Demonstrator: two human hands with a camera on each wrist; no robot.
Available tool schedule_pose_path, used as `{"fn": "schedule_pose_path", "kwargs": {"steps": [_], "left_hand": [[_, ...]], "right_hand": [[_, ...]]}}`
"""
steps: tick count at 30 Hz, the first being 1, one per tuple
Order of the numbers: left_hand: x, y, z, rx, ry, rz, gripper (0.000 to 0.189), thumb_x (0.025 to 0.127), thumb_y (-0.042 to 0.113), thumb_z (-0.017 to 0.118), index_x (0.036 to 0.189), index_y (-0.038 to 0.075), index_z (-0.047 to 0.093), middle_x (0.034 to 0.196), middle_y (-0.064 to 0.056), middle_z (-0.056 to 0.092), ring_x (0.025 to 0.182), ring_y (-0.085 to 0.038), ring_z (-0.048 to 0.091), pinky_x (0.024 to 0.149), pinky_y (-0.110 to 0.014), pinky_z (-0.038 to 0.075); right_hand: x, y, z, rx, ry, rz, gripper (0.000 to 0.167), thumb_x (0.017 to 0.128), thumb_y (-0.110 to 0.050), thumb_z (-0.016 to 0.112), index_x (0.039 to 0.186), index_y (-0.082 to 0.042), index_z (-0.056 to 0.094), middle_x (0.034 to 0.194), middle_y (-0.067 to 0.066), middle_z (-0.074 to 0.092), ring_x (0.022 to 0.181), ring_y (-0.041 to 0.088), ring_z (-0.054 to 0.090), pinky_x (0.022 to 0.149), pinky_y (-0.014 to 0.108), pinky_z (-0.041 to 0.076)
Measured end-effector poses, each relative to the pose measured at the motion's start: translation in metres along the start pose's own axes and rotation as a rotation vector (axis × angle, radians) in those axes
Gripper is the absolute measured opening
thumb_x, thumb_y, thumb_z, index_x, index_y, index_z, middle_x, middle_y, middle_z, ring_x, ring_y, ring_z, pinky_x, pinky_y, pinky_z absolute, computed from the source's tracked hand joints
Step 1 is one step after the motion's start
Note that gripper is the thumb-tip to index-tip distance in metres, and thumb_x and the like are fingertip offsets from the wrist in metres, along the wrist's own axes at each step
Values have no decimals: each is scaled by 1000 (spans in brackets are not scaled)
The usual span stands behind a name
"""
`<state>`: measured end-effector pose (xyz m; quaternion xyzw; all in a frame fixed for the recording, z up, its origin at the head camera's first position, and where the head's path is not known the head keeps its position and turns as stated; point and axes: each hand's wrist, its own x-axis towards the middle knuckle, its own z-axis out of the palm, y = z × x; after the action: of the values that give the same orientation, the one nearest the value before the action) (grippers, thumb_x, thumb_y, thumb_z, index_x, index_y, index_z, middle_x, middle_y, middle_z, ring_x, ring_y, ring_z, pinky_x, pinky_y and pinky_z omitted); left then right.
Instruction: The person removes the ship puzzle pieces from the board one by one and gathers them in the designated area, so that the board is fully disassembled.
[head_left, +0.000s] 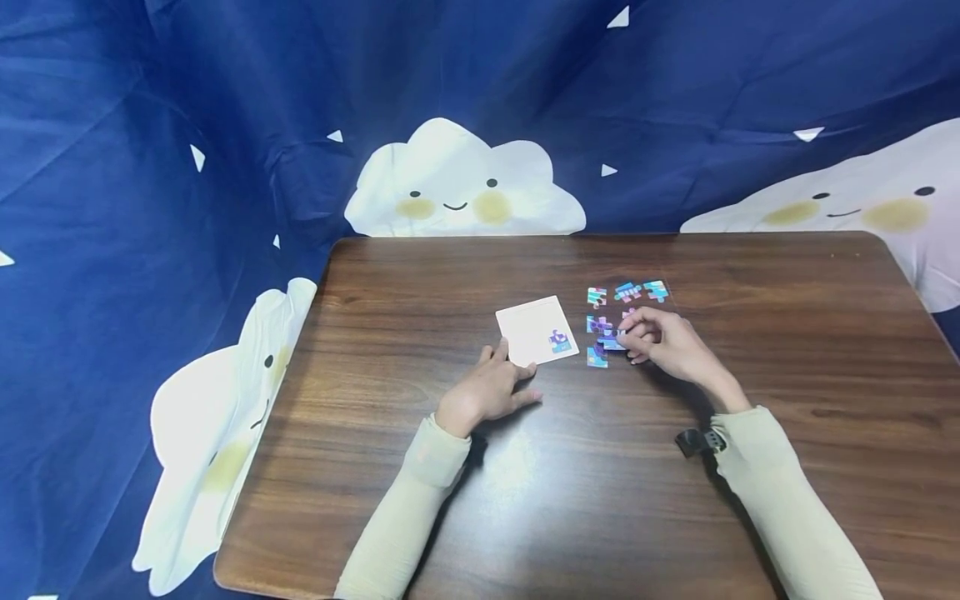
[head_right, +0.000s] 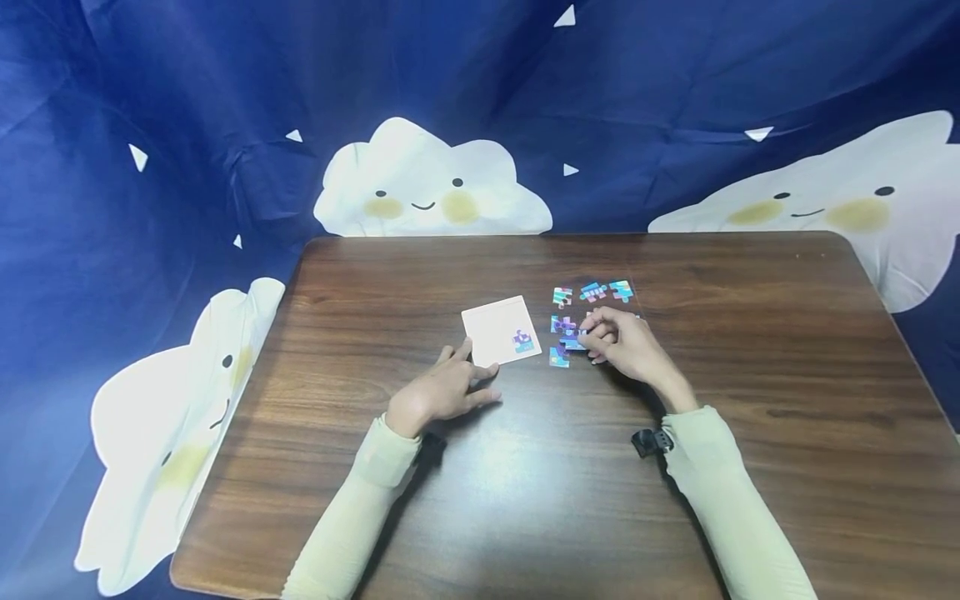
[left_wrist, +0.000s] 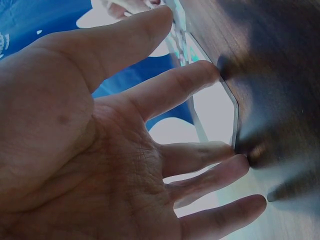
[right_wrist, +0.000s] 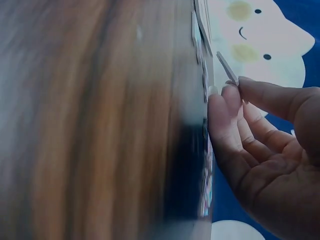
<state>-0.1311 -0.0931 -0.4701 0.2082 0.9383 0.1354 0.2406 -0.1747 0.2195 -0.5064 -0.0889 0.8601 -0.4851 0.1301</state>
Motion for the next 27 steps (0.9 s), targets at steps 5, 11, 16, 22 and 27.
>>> {"fn": "schedule_pose_path", "kwargs": {"steps": [5,11,16,22,27], "left_hand": [[0,0,-1,-8,-4,-3,56,103,48,61,152,22,55,170,-30,21,148,-46,36,121,-53,40],[0,1,-1,-19,-1,-10,56,102,49,62,151,22,56,170,-30,20,147,-45,37,120,-53,41],[0,0,-1,-24,-8,-6,56,103,48,61,152,23,55,171,-31,19,146,-45,37,121,-54,41],[0,0,-1,-23,-12,-7,57,103,49,60,153,22,54,171,-31,18,151,-47,33,123,-55,38],[-1,2,-1,-15,-7,-8,57,103,50,60,152,22,55,171,-30,20,149,-45,35,122,-54,40]], "right_hand": [[-7,6,-9,-17,-3,12,25,99,-13,71,118,4,65,97,23,75,72,12,73,67,32,64],[-13,7,-15,-71,-16,12,22,99,-13,72,114,2,66,93,20,75,72,10,69,65,31,63],[-17,10,-16,-139,-21,2,18,98,-14,72,110,-1,67,90,16,75,70,9,67,60,30,60],[-18,10,-14,-182,-5,22,16,97,-13,72,108,-2,68,92,15,74,70,9,66,60,28,59],[-19,8,-13,-237,25,32,14,95,-14,74,104,-3,69,90,12,69,67,9,62,59,26,57]]}}
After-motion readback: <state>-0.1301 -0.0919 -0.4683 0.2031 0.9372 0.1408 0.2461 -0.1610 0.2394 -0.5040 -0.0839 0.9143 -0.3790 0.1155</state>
